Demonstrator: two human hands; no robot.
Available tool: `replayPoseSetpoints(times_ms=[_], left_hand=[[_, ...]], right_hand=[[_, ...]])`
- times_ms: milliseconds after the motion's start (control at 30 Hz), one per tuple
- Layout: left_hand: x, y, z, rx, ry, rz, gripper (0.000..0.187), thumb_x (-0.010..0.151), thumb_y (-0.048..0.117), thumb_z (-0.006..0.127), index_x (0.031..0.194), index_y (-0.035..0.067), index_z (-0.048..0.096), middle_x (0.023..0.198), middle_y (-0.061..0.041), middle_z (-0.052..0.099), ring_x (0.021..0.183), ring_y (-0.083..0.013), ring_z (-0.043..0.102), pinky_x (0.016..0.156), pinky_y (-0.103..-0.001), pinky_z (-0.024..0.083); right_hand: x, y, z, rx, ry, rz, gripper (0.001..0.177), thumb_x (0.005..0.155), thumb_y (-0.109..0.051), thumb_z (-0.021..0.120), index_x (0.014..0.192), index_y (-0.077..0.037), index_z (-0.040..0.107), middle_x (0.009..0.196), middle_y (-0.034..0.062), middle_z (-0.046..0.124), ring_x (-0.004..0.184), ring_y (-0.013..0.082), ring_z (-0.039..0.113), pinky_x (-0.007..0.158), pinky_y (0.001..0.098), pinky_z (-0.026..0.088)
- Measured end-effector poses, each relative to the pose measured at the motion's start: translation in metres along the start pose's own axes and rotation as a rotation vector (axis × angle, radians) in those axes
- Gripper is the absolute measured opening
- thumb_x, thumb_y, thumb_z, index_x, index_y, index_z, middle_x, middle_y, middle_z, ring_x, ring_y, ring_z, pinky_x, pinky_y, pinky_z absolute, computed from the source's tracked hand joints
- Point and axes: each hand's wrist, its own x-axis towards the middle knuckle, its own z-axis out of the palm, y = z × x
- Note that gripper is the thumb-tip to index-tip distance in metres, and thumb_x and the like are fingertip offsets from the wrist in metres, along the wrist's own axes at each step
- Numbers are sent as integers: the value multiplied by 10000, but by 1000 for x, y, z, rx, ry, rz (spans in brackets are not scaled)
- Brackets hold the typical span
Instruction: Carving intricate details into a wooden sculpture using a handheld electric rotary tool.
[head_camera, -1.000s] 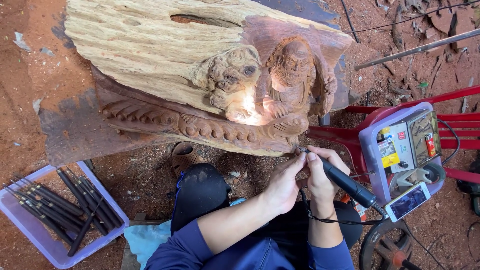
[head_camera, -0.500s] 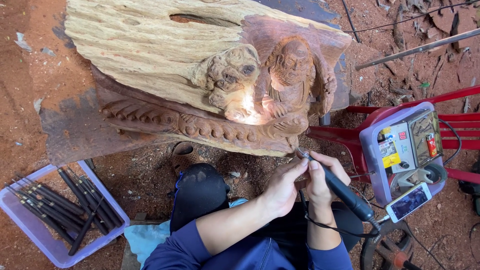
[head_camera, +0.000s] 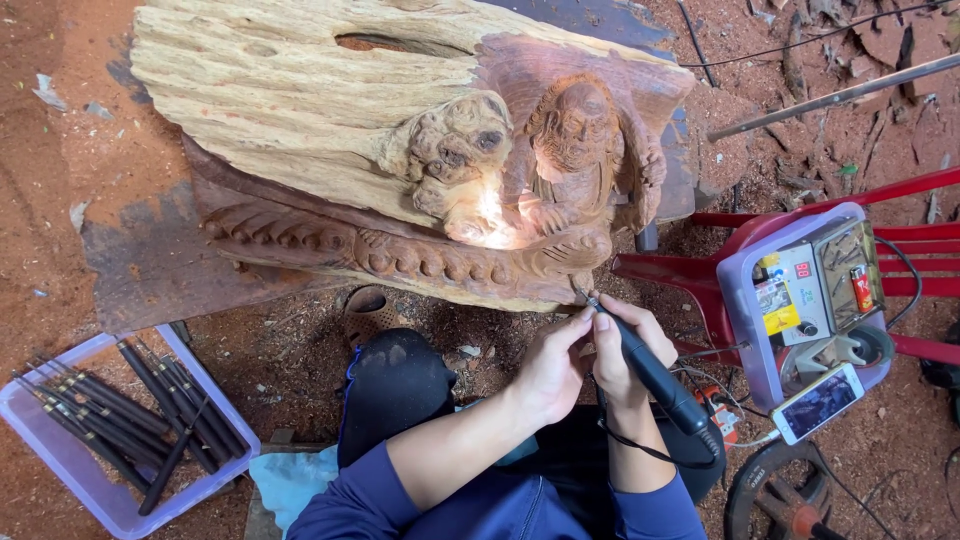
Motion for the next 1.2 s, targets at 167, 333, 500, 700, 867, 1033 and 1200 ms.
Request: replayPoseSetpoints(times_ms=[167, 333, 500, 700, 867, 1033, 1200], left_hand=[[8, -8, -11, -56, 9, -27, 169, 959, 263, 697, 921, 105, 744, 887, -3, 673, 830, -156, 554, 772, -334, 438], [11, -6, -12, -72, 20, -24, 171, 955, 266, 697, 912, 105, 736, 883, 1, 659, 834, -156, 573, 755, -321, 451], [5, 1, -7, -34, 6, -19, 157, 957, 259, 697, 914, 113, 737, 880, 2, 669, 833, -149, 585, 742, -300, 452], [5, -21, -19, 123, -56, 114, 164, 955, 229, 724, 1011, 90, 791, 998, -26, 740, 980, -153, 641, 883, -326, 495], [-7, -18, -15, 170, -88, 191, 148, 922, 154, 747, 1030, 66, 794, 1045, -73, 751, 1028, -162, 647, 946, -348, 523], [-27, -8, 1, 242, -182, 220, 170, 935, 131, 720, 1086, 82, 783, 1153, -84, 736, 1132, -191, 602, 1048, -370, 462], [-33, -28, 4, 259, -150, 287, 210, 976, 142, 668, 1129, 27, 754, 1274, -146, 689, 1204, -201, 544, 1075, -392, 417]], right_hand=[[2, -1, 3, -43, -27, -57, 136, 852, 39, 722, 950, 131, 747, 776, 228, 752, 615, 246, 739, 558, 321, 560], [7, -1, 5, 9, -46, -80, 147, 860, 66, 700, 968, 163, 727, 644, 191, 710, 513, 229, 700, 542, 316, 561], [4, 1, 4, 55, -33, -114, 172, 872, 71, 692, 992, 194, 703, 619, 189, 693, 490, 218, 676, 518, 313, 550], [-14, 4, 0, 124, 60, -65, 395, 922, -232, 676, 1041, 143, 702, 877, 269, 748, 739, 253, 741, 652, 366, 585], [-34, 17, -2, 190, 142, -30, 371, 891, -213, 689, 1021, 134, 706, 892, 258, 752, 783, 250, 744, 676, 350, 597], [-41, 12, -15, 203, 144, -44, 360, 851, -208, 738, 1032, 104, 729, 889, 211, 752, 783, 198, 730, 670, 321, 594], [-44, -2, -25, 163, 98, 3, 334, 884, -140, 722, 1089, 123, 706, 905, 241, 754, 775, 269, 761, 667, 336, 605]])
